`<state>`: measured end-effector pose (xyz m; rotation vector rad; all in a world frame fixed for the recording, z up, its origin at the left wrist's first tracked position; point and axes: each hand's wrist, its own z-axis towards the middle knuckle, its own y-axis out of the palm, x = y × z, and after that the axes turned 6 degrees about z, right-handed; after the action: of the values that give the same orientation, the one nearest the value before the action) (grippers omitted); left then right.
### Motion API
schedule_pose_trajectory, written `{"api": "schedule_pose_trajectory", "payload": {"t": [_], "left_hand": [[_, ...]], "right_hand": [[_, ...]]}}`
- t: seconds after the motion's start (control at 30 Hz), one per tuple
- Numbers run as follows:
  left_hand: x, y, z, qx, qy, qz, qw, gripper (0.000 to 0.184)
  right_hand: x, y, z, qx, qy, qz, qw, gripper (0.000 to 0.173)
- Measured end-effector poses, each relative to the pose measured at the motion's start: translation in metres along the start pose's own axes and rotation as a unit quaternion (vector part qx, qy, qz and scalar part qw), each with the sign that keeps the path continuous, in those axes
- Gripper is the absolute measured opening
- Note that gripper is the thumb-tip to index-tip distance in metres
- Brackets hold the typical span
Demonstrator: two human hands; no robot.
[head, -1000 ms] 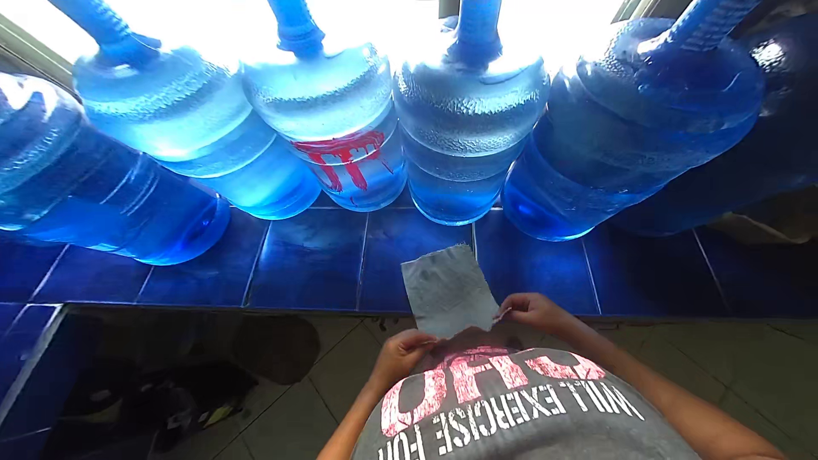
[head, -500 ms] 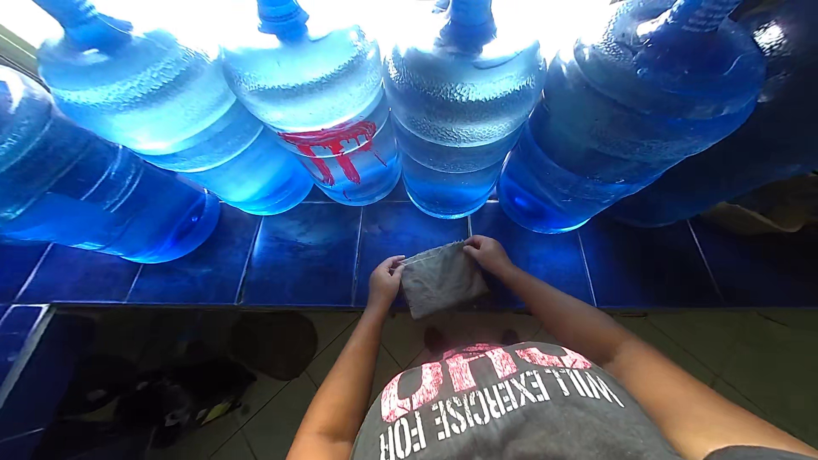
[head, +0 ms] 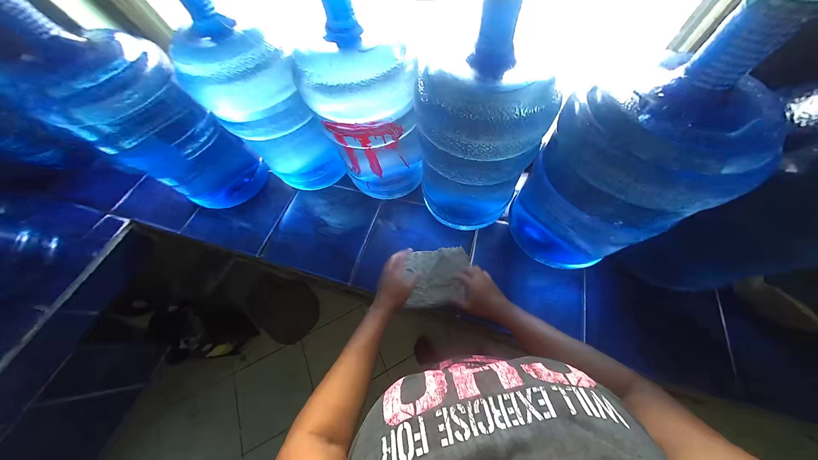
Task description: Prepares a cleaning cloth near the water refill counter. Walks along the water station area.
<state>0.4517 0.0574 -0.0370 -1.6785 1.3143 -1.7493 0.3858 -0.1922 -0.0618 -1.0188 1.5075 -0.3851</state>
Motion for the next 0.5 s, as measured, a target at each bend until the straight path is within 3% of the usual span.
{"api": "schedule_pose_trajectory", "payload": {"t": [0.07,0.13,0.23,0.33,0.43,0.5], "left_hand": [[0.025,0.028,-0.025,-0.053,0.069,0.029,0.996,0.068],[0.046,0.052,-0.039,-0.076,0.089,0.061,0.991,0.071],[0.070,0.060,-0.047,0.004,0.032,0.019,0.999,0.039],[0.095,0.029,-0.063,0.114,-0.007,-0.044,0.993,0.031],[0.096,0.001,-0.104,0.105,-0.015,-0.101,0.989,0.029],[0.086,-0.016,-0.144,0.057,-0.050,-0.137,0.988,0.029]], "right_hand": [[0.008,0.012,-0.018,-0.031,-0.073,-0.050,0.996,0.036],[0.016,0.013,-0.015,0.055,-0.146,-0.054,0.986,0.023],[-0.006,-0.025,-0.004,0.095,-0.165,0.042,0.981,0.020],[-0.037,-0.065,-0.005,-0.005,-0.131,0.185,0.974,0.033],[-0.063,-0.074,-0.011,-0.087,-0.123,0.287,0.946,0.021],[-0.097,-0.071,-0.022,-0.126,-0.140,0.321,0.928,0.013]]}}
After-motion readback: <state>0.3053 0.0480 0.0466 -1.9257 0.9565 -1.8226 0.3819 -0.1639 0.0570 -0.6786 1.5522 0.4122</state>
